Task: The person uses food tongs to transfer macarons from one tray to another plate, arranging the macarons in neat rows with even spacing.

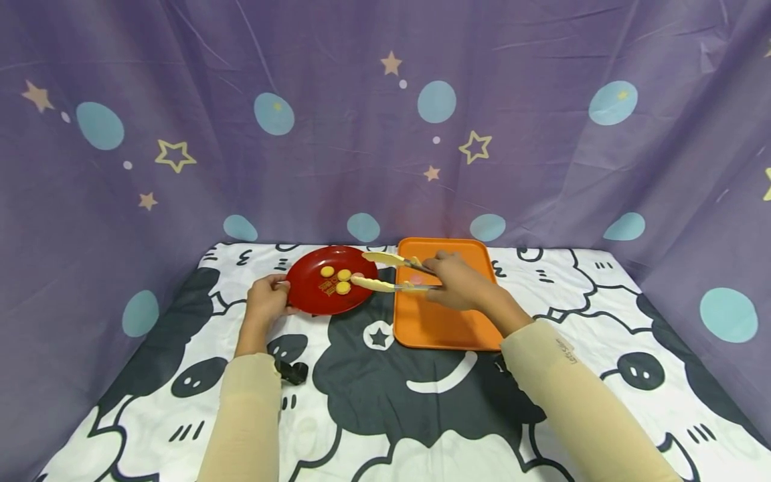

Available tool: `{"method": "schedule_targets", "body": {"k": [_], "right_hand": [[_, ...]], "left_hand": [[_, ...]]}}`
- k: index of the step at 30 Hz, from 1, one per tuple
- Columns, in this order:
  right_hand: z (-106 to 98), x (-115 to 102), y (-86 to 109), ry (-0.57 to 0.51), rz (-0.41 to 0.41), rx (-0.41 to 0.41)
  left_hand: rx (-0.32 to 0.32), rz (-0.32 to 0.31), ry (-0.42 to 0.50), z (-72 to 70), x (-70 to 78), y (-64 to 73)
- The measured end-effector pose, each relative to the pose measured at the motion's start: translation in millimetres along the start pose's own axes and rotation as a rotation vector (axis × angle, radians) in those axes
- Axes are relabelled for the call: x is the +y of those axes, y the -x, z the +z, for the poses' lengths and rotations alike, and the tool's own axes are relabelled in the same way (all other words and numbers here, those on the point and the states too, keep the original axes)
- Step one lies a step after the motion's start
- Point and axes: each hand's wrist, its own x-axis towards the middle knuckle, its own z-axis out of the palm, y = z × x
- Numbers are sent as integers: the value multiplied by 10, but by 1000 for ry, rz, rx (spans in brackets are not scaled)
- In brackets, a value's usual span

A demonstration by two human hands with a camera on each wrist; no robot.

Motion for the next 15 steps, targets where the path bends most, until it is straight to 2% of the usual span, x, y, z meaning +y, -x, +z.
{"method": "schedule_targets", "body": {"k": [8, 15], "right_hand": [[-44, 148, 191, -34, 50, 28], [-106, 288, 327, -4, 43, 47]], "left_hand": [[1, 3, 4, 0, -4, -8], [1, 2, 7, -2, -13, -6]]}}
